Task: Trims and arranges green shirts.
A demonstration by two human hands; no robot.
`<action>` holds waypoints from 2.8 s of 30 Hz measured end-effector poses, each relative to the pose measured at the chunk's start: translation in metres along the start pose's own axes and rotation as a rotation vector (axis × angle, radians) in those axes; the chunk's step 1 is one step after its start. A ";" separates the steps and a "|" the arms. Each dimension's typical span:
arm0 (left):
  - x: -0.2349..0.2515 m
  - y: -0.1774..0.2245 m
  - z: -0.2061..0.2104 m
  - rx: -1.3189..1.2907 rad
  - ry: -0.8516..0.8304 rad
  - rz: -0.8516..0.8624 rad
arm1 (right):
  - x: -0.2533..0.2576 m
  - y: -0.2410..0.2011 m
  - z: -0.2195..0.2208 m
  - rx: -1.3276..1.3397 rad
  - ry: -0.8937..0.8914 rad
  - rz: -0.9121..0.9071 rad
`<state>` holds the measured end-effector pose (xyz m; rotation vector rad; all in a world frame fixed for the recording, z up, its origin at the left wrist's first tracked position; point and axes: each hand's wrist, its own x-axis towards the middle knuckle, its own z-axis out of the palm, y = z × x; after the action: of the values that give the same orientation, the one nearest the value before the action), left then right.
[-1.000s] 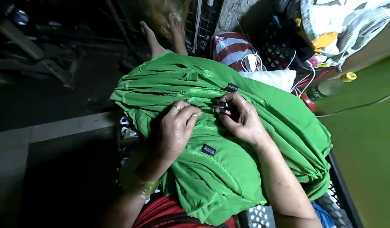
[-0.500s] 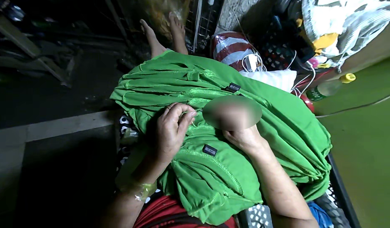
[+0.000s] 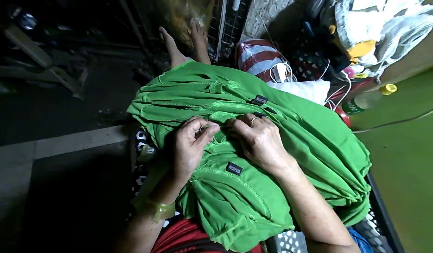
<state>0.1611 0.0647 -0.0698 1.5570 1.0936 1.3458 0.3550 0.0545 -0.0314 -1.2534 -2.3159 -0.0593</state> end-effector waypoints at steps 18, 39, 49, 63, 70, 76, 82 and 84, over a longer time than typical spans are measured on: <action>-0.005 0.000 0.000 -0.145 0.078 -0.073 | -0.001 0.011 0.000 0.142 0.006 -0.028; -0.019 0.024 -0.040 0.049 -0.252 -0.314 | -0.006 0.027 -0.009 0.412 -0.072 0.169; -0.024 0.021 -0.017 0.307 -0.040 -0.109 | -0.003 0.024 0.004 0.145 0.054 -0.112; -0.016 0.024 -0.031 0.145 -0.326 -0.182 | 0.009 0.028 -0.002 0.310 0.095 0.031; -0.011 0.026 -0.033 -0.408 -0.164 -0.441 | 0.006 0.017 -0.008 0.367 -0.009 0.049; -0.006 0.043 -0.051 -0.537 -0.233 -0.334 | 0.017 -0.008 -0.028 0.673 -0.177 0.187; -0.005 0.060 -0.068 -0.490 -0.236 -0.297 | 0.045 -0.026 -0.024 0.931 -0.200 0.221; -0.005 0.065 -0.069 -0.438 -0.242 -0.296 | 0.057 -0.030 -0.018 1.019 -0.192 0.268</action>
<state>0.0995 0.0411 -0.0013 1.1485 0.7774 1.0739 0.3131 0.0768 0.0151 -0.9907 -1.8177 1.2056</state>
